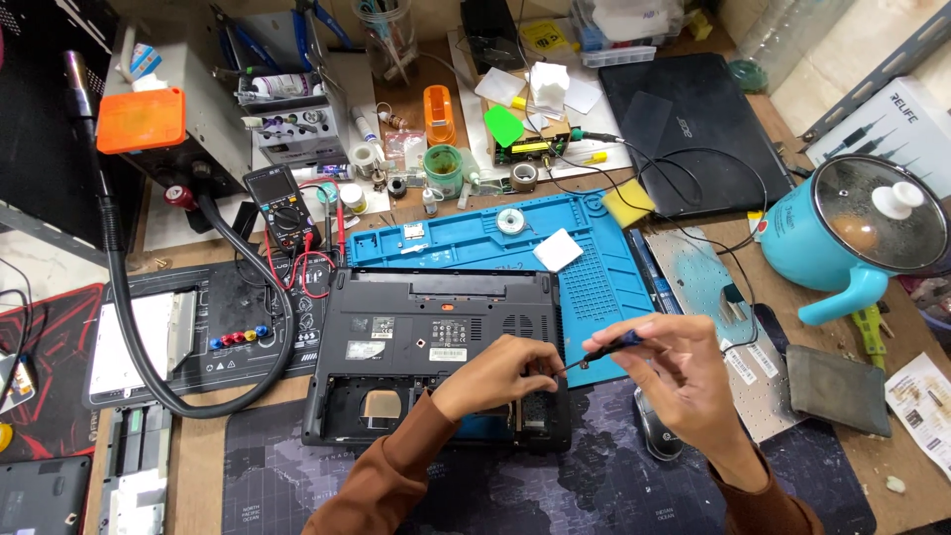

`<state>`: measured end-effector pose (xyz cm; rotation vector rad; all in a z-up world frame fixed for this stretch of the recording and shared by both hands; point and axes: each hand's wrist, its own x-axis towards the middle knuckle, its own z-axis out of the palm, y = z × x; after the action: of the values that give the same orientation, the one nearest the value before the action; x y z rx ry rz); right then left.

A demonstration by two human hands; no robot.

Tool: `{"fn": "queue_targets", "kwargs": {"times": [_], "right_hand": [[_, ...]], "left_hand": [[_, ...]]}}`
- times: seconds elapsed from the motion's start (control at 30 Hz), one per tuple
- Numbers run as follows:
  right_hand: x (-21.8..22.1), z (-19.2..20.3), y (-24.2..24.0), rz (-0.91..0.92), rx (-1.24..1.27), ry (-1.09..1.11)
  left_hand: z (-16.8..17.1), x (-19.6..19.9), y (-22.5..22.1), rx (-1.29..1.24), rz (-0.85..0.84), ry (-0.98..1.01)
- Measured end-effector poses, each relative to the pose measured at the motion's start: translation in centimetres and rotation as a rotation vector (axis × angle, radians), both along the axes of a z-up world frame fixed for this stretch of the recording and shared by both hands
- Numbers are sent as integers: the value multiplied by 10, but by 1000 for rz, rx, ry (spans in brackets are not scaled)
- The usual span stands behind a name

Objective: Disassembling a laptop by removing screws and prying off the back panels using a screwdriver

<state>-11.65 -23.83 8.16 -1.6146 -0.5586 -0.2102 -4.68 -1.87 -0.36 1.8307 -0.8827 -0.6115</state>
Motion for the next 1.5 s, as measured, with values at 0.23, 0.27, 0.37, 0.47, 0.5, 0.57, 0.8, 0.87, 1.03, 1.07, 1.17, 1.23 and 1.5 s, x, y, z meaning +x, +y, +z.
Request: {"fn": "queue_targets", "kwargs": {"times": [0.23,0.27,0.37,0.47,0.5,0.57,0.8,0.87,1.03,1.07,1.17,1.23,1.5], "right_hand": [[3,8,6,-99,-16,-63],[4,9,9,-135,-13,-55],[9,11,16,-172,-20,-58],[16,13,23,-176,-33,-76],[18,14,25,-178,-38,-82],[29,7,33,-180,13,-132],[53,5,49,-184,62,-206],[60,4,53,-185,26,-211],[83,-6,62,-147,-143,-222],[88,-7,66,-116,-229,-201],[96,1,81,-58,-432,-126],[98,0,89,-37,-548,-71],[118,-43,103,60,-858,37]], "left_hand": [[10,1,5,-53,120,30],[10,2,7,-60,149,40],[9,5,14,-85,203,21],[9,8,22,-105,248,-13],[10,8,26,-107,268,-16],[9,9,32,-146,287,-19],[13,15,60,-182,358,-15],[10,16,66,-180,374,-16],[9,18,80,-159,417,-7],[10,18,83,-169,422,-5],[8,21,89,-179,439,-14],[7,23,93,-176,447,-27],[4,27,111,-162,533,-1]]}}
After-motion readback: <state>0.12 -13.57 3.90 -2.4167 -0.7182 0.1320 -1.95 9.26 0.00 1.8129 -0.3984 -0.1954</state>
